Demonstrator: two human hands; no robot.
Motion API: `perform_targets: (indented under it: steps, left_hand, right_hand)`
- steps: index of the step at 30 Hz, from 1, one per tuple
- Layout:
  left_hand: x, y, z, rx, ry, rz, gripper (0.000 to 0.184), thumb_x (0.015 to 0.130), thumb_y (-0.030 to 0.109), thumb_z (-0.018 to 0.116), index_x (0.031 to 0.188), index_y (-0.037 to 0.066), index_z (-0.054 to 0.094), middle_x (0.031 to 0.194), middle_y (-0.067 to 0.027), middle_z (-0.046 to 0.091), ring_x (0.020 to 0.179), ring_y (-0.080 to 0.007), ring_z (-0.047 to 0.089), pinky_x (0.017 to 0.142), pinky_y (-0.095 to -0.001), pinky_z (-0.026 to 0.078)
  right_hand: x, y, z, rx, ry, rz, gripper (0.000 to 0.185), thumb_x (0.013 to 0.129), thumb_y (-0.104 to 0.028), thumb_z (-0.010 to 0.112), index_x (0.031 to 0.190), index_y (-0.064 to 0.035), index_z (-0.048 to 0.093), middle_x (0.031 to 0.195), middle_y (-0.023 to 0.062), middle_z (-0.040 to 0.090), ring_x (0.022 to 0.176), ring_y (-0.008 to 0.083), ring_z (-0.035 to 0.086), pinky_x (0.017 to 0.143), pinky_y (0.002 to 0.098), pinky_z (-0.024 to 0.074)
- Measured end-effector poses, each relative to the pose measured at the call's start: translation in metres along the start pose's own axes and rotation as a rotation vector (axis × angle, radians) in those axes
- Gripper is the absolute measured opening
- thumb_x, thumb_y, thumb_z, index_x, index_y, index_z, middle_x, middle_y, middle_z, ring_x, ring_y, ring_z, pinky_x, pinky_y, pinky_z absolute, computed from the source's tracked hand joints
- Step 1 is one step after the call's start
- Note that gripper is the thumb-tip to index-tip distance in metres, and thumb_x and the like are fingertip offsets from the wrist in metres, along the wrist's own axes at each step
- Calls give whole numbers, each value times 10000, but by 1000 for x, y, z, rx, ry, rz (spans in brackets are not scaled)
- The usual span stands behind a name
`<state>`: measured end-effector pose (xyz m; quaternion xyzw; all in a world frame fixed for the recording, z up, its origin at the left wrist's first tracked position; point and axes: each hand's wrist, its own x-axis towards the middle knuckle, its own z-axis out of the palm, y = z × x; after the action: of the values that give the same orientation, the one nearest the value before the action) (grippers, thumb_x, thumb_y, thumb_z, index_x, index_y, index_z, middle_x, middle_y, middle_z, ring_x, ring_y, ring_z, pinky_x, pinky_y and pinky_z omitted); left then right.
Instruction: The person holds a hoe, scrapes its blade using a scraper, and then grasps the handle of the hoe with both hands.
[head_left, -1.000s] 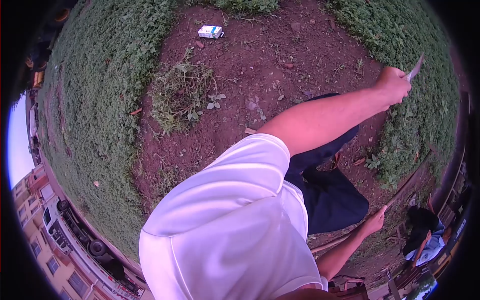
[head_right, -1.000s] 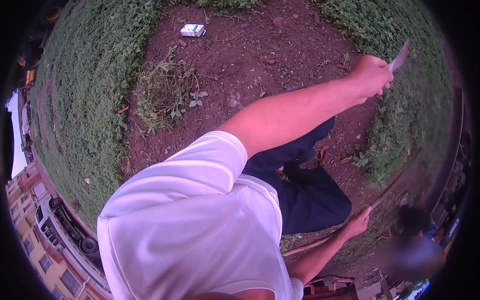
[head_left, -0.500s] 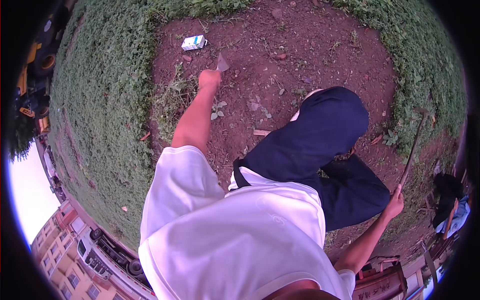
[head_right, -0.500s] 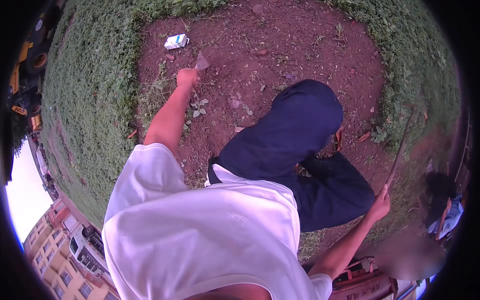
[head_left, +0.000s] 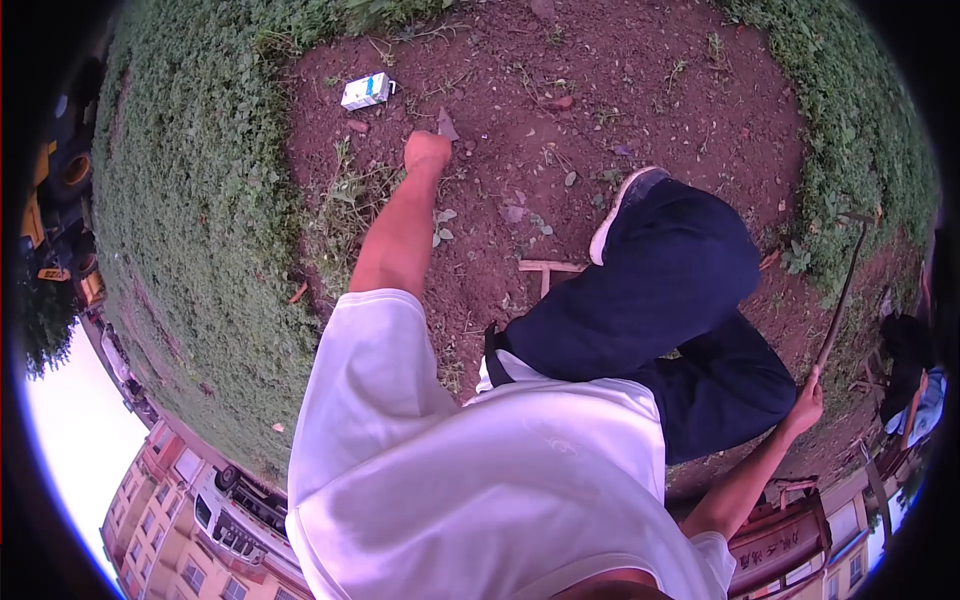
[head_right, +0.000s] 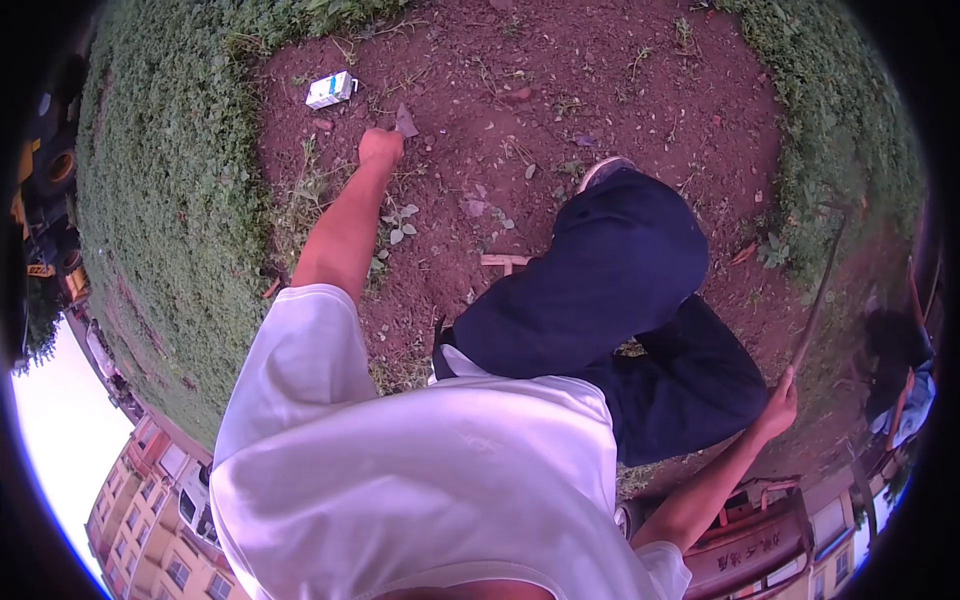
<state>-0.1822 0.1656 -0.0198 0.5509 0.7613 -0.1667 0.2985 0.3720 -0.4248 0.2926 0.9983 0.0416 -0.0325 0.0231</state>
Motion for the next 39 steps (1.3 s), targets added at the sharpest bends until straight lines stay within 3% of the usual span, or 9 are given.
perform_targets:
  steps: [7, 8, 11, 18, 22, 26, 32, 37, 39]
  left_hand:
    - [79, -47, 40, 21, -94, 263, 342, 845, 184, 578, 971, -97, 725, 896, -225, 758, 852, -331, 763, 782, -414, 565]
    - [17, -10, 8, -287, -168, -104, 420, 858, 306, 636, 1014, -70, 739, 987, -243, 754, 983, -325, 749, 855, -455, 561]
    - [-39, 15, -14, 240, 224, 54, 721, 829, 568, 699, 1221, -36, 683, 1163, -254, 712, 1098, -383, 693, 957, -499, 533]
    - [-101, 107, -49, 32, 594, 477, 661, 912, 449, 675, 1314, -72, 614, 1280, -282, 642, 1215, -387, 601, 1044, -476, 463]
    - [-200, 210, -71, -409, 494, 848, 568, 955, 345, 654, 1341, -68, 600, 1277, -246, 657, 1145, -377, 635, 1032, -438, 467]
    - [-389, 278, -95, -864, 18, 1044, 471, 997, 264, 651, 1369, -21, 601, 1334, -129, 646, 1098, -186, 645, 860, -305, 542]
    - [-555, 310, -44, -539, -385, 1489, 561, 959, 235, 713, 1431, -12, 537, 1378, -180, 613, 1264, -269, 600, 1093, -387, 450]
    - [-625, 313, 19, 104, -206, 1662, 822, 883, 382, 754, 1533, 13, 408, 1492, -239, 517, 1401, -346, 491, 1161, -427, 377]
    - [-624, 313, 48, 185, -213, 1643, 744, 893, 405, 729, 1481, 26, 477, 1277, -212, 663, 1202, -324, 638, 1038, -420, 474]
  right_hand:
    - [2, -9, -12, 148, 40, 99, 663, 937, -661, 581, 1026, -31, 768, 758, 190, 691, 739, 352, 672, 730, 435, 503]
    - [1, -10, -13, 133, 27, 136, 656, 932, -667, 582, 1066, -53, 769, 816, 197, 713, 808, 361, 692, 773, 434, 514]
    - [-2, -7, -19, 146, 3, 186, 632, 919, -676, 583, 1131, -111, 770, 986, 197, 751, 995, 371, 714, 880, 437, 525]
    - [-24, 19, -44, 208, 146, 155, 522, 887, -591, 646, 1169, -165, 749, 964, 145, 758, 963, 339, 725, 866, 441, 536]
    - [-22, 7, -105, 359, 331, 64, 389, 885, -479, 693, 1128, -181, 746, 927, 95, 753, 911, 296, 728, 827, 434, 538]
    - [-2, -14, -156, 686, 602, -79, 341, 854, -430, 745, 1076, -170, 748, 994, 48, 739, 899, 269, 711, 814, 410, 533]
    - [30, -65, -204, 1338, 479, -108, 457, 864, -433, 766, 1134, -64, 761, 821, 76, 741, 734, 172, 695, 676, 347, 524]
    - [72, -74, -182, 1905, 356, -39, 369, 911, -318, 764, 1097, 0, 734, 760, 1, 654, 653, 94, 603, 571, 302, 478]
    - [83, -62, -172, 2282, 288, 60, 290, 945, -269, 742, 1059, -5, 706, 780, -11, 624, 639, 69, 574, 543, 251, 468]
